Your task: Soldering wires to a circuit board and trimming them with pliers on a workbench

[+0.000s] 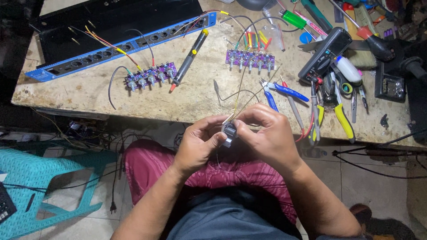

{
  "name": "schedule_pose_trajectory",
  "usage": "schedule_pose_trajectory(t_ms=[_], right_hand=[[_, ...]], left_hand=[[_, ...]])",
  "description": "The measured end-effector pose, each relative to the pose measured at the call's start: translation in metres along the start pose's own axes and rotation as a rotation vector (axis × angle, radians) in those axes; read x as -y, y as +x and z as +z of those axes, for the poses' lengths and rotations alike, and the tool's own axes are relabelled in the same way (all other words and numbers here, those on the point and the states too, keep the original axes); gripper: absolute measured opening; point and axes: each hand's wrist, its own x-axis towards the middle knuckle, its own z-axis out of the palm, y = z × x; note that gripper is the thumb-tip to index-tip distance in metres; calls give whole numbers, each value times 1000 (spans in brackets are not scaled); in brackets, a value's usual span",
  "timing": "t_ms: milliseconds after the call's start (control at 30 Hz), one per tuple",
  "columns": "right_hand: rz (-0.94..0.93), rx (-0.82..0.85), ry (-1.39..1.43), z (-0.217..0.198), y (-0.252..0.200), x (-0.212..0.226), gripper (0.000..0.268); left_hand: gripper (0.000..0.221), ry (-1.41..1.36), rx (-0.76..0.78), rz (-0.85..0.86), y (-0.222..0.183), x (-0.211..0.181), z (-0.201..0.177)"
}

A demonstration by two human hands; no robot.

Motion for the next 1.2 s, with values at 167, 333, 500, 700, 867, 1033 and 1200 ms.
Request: schedule_pose_trajectory(t_ms=[167,333,500,700,867,1033,1200], right_hand=[[-20,18,-6,-3,0,3,3],[-51,58,-8,-4,0,-2,4],[-12,55,-27,-5,-3,-9,7],[-92,71,-7,-4,-3,-9,6],[-109,-3,-51,4,-12,-8,9],[-133,-36,-37,8,-15,-5,13],[-181,-47,38,12,-17,-10,11]], left_hand=[[47,74,-6,-2,-2,-14,4],[45,130,-29,18,-2,-10,2],[43,176,-15,79,-4,-21,11],[40,428,13,300,-3,-24,4],[38,608,38,378,-5,-30,8],[36,730,44,373,-9,-39,12],[35,706,60,393,-10,-31,7]])
